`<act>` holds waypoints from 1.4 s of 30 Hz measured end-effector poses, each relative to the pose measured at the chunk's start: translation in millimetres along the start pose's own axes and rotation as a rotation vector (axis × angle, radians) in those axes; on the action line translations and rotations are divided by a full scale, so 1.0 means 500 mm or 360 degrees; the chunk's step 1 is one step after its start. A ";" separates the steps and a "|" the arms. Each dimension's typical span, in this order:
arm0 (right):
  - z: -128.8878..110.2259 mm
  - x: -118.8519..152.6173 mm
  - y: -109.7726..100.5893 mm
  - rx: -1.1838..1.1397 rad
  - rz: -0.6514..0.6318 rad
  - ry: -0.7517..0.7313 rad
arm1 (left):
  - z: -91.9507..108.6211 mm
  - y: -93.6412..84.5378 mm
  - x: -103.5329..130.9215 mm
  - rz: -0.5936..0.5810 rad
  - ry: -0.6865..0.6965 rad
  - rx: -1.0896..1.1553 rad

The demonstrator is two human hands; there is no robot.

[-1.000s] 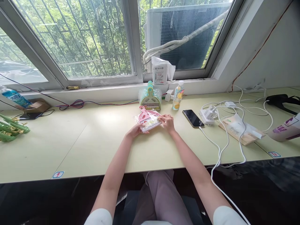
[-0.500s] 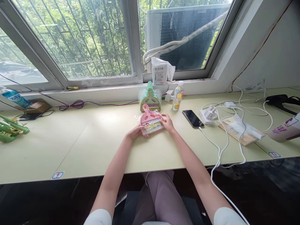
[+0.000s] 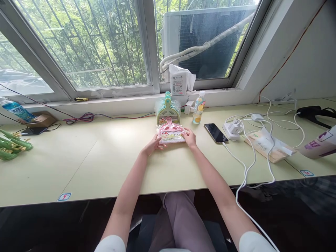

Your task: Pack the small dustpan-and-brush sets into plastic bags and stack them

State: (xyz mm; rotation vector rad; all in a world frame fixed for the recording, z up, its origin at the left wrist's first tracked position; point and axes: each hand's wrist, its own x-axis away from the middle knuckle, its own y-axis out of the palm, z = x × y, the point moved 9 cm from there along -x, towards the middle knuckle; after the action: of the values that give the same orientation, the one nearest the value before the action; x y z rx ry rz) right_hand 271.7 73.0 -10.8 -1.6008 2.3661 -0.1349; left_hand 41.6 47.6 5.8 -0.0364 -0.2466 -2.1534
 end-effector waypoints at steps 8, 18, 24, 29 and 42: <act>-0.015 0.011 0.024 -0.0075 -0.0110 -0.0085 | 0.001 -0.048 -0.005 0.0386 0.0048 -0.0220; -0.011 0.027 0.070 -0.0249 -0.0479 -0.0053 | -0.002 -0.082 -0.006 0.0600 0.0015 -0.0214; -0.025 0.036 0.077 -0.0410 -0.0511 -0.0047 | 0.025 -0.088 -0.005 0.0646 0.0277 -0.0103; -0.019 0.030 0.076 -0.0421 -0.0437 -0.0007 | 0.019 -0.092 -0.002 0.0651 0.0198 -0.0046; -0.038 0.032 0.065 -0.0825 -0.0441 0.0008 | 0.029 -0.049 -0.004 0.0369 0.0299 0.0082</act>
State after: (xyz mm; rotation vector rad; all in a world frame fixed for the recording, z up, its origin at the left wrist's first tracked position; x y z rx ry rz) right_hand 231.8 69.3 -3.0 -2.1513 2.2868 0.4577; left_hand 21.8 65.3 15.9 0.1592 -0.1790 -1.9048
